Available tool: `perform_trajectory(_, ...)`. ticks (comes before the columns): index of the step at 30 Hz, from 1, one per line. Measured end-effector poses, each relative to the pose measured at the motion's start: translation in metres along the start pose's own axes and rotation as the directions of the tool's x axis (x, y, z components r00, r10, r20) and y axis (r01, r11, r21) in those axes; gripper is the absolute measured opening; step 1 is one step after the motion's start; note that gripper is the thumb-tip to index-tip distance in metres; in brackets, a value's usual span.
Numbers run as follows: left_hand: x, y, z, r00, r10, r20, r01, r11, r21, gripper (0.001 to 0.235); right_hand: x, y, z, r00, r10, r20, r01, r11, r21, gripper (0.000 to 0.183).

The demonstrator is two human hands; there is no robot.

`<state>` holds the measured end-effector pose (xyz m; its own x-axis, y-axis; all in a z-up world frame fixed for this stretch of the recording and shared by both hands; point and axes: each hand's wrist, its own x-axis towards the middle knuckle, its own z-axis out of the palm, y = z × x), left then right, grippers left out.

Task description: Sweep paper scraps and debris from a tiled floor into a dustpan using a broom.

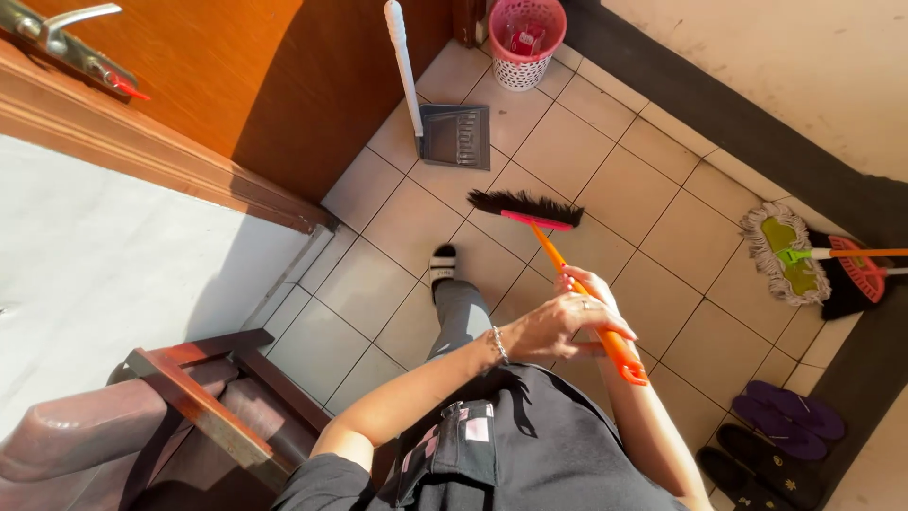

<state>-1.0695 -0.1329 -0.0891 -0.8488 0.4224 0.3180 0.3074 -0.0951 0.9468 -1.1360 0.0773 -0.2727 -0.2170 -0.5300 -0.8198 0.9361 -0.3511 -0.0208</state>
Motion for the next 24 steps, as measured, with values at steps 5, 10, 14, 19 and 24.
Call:
perform_trajectory(5, 0.028, -0.058, -0.109, 0.996, -0.086, 0.005, 0.085, 0.993, 0.084, 0.043, 0.109, -0.048, 0.018, 0.955, -0.26, 0.146, 0.268, 0.963, -0.041, 0.019)
perform_trajectory(10, 0.05, -0.127, -0.239, 0.985, -0.172, -0.006, 0.172, 0.978, 0.121, 0.044, 0.231, -0.105, 0.088, 0.943, -0.331, 0.023, 0.329, 0.924, -0.193, 0.026)
perform_trajectory(14, 0.069, -0.182, -0.369, 0.965, -0.258, -0.039, 0.26, 0.943, 0.205, 0.048, 0.299, -0.12, 0.182, 0.918, -0.355, -0.18, 0.302, 0.916, -0.265, 0.019)
perform_trajectory(19, 0.046, -0.336, -0.482, 0.64, -0.333, -0.692, 0.578, 0.802, 0.148, 0.047, 0.396, -0.157, 0.238, 0.975, -0.141, -0.173, 0.175, 0.964, 0.199, 0.012)
perform_trajectory(24, 0.038, -0.468, -0.55, 0.361, -0.239, -0.902, 0.71, 0.697, 0.099, 0.077, 0.425, -0.169, 0.296, 0.96, -0.116, -0.255, 0.185, 0.946, 0.265, 0.014)
